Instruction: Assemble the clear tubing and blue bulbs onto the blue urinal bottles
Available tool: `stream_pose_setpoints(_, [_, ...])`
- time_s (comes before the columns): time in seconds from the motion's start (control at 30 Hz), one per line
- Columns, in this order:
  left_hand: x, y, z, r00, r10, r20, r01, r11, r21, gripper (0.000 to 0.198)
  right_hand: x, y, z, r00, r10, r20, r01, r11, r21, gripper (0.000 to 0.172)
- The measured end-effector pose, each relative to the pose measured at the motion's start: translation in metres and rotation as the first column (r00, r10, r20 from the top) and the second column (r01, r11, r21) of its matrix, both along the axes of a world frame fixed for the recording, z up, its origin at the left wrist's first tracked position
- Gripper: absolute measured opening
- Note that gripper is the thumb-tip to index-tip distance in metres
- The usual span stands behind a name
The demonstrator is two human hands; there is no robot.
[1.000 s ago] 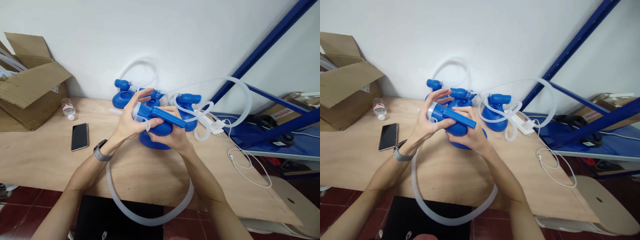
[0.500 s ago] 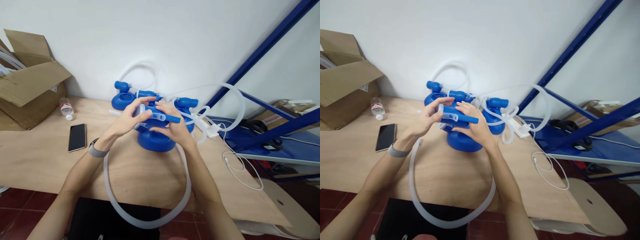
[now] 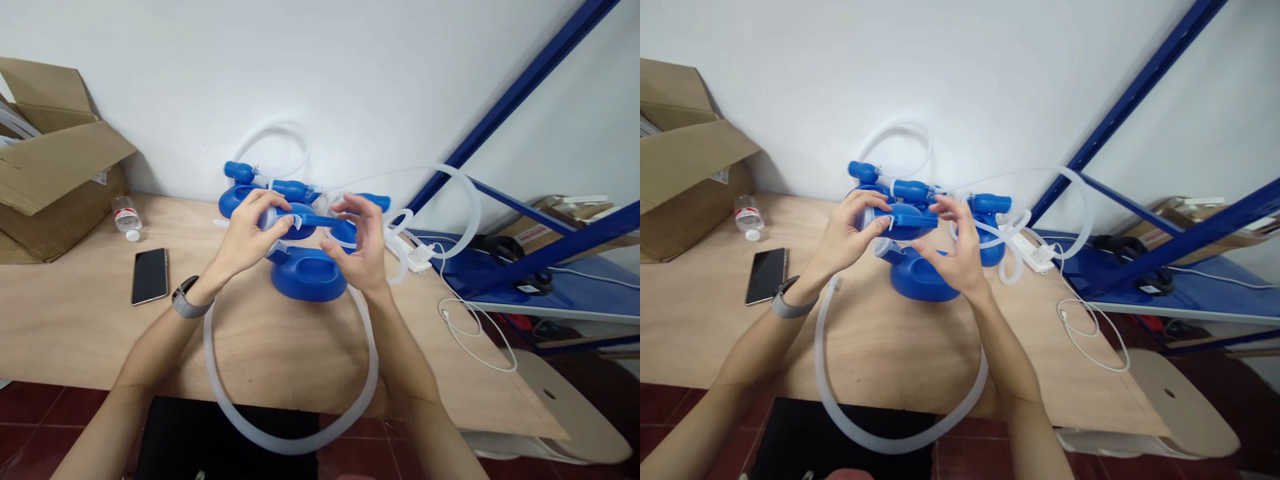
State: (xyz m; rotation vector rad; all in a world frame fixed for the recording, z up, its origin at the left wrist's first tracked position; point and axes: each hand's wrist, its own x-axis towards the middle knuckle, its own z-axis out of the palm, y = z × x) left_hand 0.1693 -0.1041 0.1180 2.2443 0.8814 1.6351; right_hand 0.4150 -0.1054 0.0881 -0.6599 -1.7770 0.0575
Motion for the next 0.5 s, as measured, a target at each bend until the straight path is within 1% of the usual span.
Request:
stream_pose_setpoints(0.07, [0.004, -0.002, -0.003, 0.999, 0.027, -0.026, -0.027, 0.999, 0.034, 0.012, -0.005, -0.014, 0.008, 0.993, -0.079, 0.088, 0.076, 0.996, 0.041, 0.055])
stream_pose_setpoints(0.1, [0.006, -0.003, -0.005, 0.999, 0.033, -0.041, -0.031, 0.998, 0.046, 0.013, -0.008, -0.02, 0.01, 0.986, -0.107, 0.126, 0.102, 0.994, 0.047, 0.05])
stream_pose_setpoints(0.2, [0.013, -0.006, -0.01, 0.994, 0.048, -0.093, -0.042, 0.997, 0.069, 0.013, -0.015, -0.027, 0.013, 0.972, -0.142, 0.185, 0.137, 0.99, 0.037, 0.043])
stream_pose_setpoints(0.3, [0.015, -0.009, -0.013, 0.989, 0.051, -0.138, -0.039, 0.995, 0.088, 0.015, -0.016, -0.027, 0.012, 0.976, -0.101, 0.195, 0.107, 0.994, -0.021, 0.037])
stream_pose_setpoints(0.4, [0.015, -0.011, -0.013, 0.988, 0.052, -0.148, -0.036, 0.993, 0.109, 0.015, -0.014, -0.025, 0.011, 0.984, -0.052, 0.172, 0.065, 0.995, -0.07, 0.032])
stream_pose_setpoints(0.5, [0.015, -0.01, -0.014, 0.991, 0.048, -0.126, -0.031, 0.991, 0.132, 0.016, -0.013, -0.024, 0.012, 0.983, -0.023, 0.183, 0.036, 0.997, -0.068, 0.033])
